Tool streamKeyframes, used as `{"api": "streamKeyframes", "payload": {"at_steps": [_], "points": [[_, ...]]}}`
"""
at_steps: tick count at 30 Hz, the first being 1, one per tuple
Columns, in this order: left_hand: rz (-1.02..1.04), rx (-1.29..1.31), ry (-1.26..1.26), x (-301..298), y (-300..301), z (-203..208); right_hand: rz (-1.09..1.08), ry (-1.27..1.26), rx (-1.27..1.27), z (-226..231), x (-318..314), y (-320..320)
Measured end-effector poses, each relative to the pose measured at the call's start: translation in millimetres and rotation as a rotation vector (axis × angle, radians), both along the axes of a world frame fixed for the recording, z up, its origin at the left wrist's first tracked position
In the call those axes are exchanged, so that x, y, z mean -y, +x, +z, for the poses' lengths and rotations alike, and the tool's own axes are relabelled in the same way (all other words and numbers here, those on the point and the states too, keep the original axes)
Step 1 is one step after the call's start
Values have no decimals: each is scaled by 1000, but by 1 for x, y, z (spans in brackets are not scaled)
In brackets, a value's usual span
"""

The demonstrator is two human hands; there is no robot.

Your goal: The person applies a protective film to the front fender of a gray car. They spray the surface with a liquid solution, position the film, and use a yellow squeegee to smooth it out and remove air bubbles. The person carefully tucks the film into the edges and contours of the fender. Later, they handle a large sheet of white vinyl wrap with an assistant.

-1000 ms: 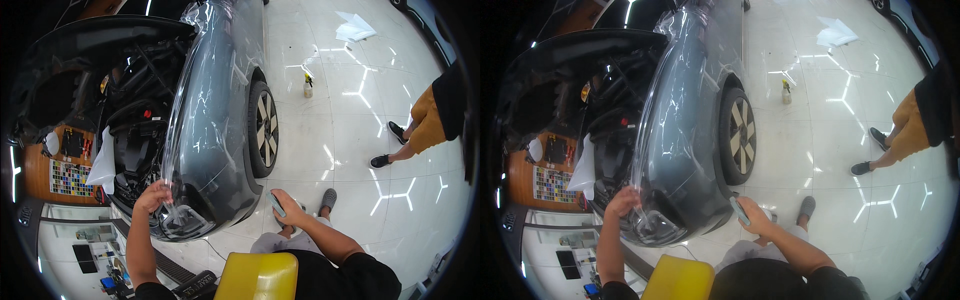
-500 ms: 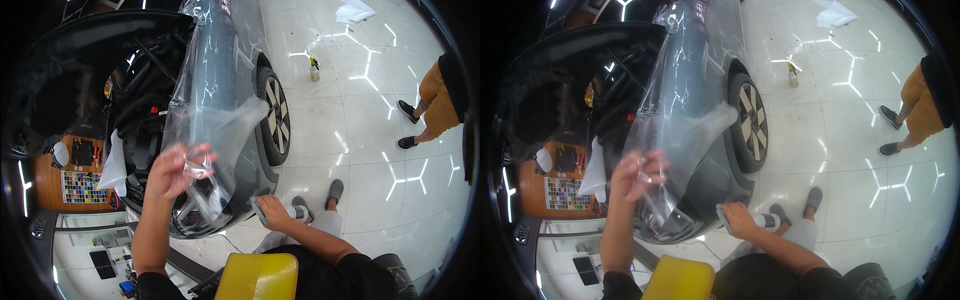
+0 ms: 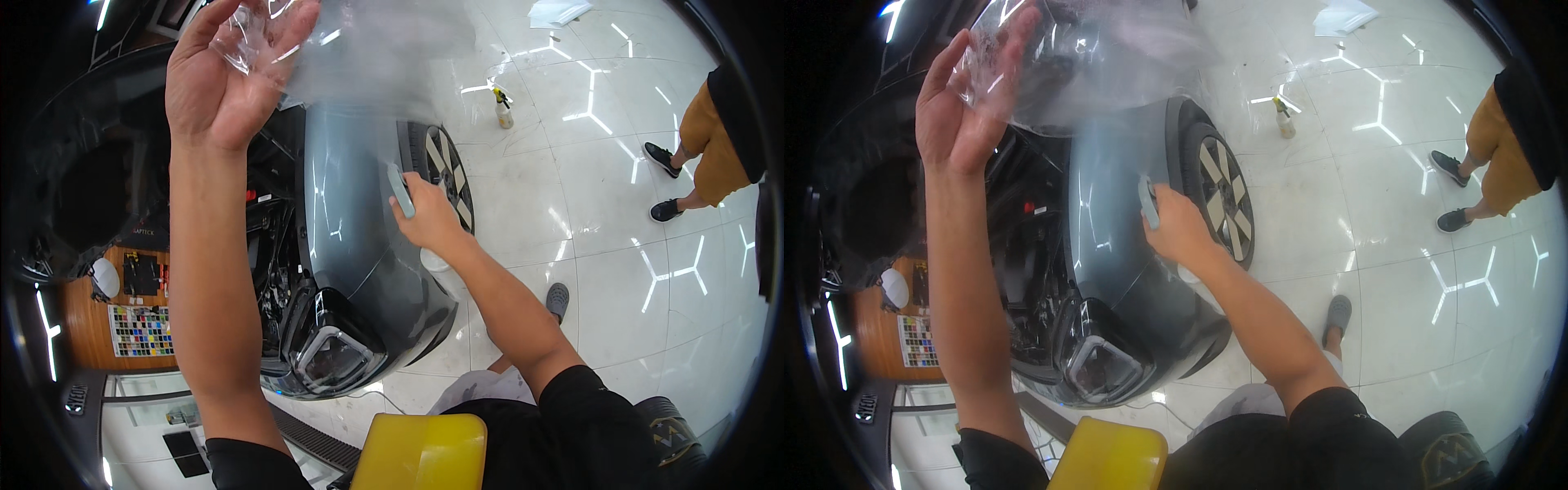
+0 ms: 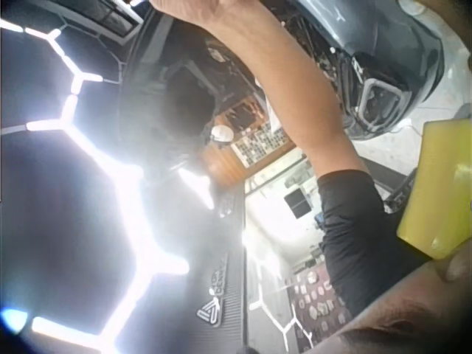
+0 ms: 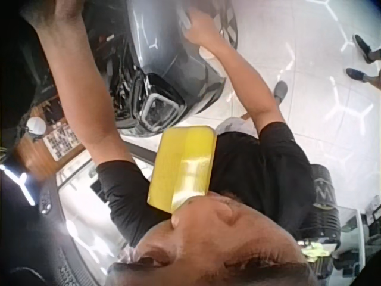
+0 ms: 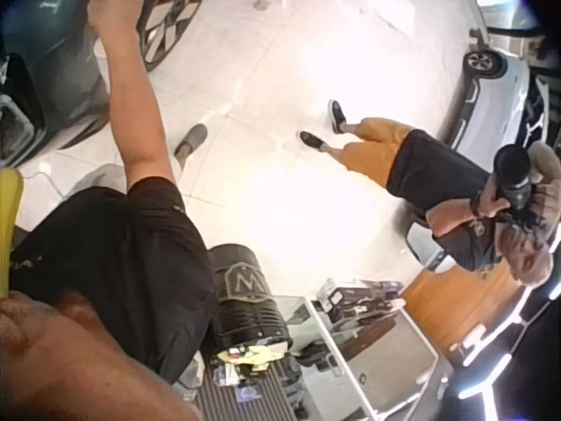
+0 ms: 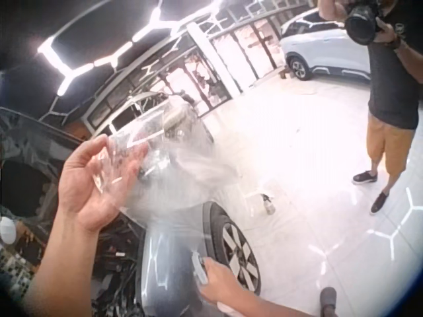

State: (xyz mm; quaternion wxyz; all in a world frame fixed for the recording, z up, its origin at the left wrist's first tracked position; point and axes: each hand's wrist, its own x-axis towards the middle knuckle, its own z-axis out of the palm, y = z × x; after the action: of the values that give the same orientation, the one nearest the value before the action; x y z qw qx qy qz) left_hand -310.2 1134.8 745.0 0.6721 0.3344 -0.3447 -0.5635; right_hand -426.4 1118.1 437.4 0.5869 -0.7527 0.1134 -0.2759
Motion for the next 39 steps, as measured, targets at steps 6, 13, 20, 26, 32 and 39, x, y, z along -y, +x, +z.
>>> {"api": "streamKeyframes", "payload": {"at_steps": [6, 13, 20, 26, 32, 39], "points": [[88, 22, 109, -8, -12, -9, -46, -19, 106, 17, 15, 9], [277, 544, 508, -113, -70, -107, 379, 95, 279, 19, -1, -72], [137, 919, 593, -148, -73, -131, 533, 220, 226, 21, 0, -76], [43, -85, 333, -173, -39, -167, 606, 339, 319, 18, -6, -64], [316, 583, 761, -165, -63, -179, 604, 143, 112, 14, -9, -71], [353, 634, 795, -168, -61, -194, 489, 84, 177, 0, -33, -69]]}}
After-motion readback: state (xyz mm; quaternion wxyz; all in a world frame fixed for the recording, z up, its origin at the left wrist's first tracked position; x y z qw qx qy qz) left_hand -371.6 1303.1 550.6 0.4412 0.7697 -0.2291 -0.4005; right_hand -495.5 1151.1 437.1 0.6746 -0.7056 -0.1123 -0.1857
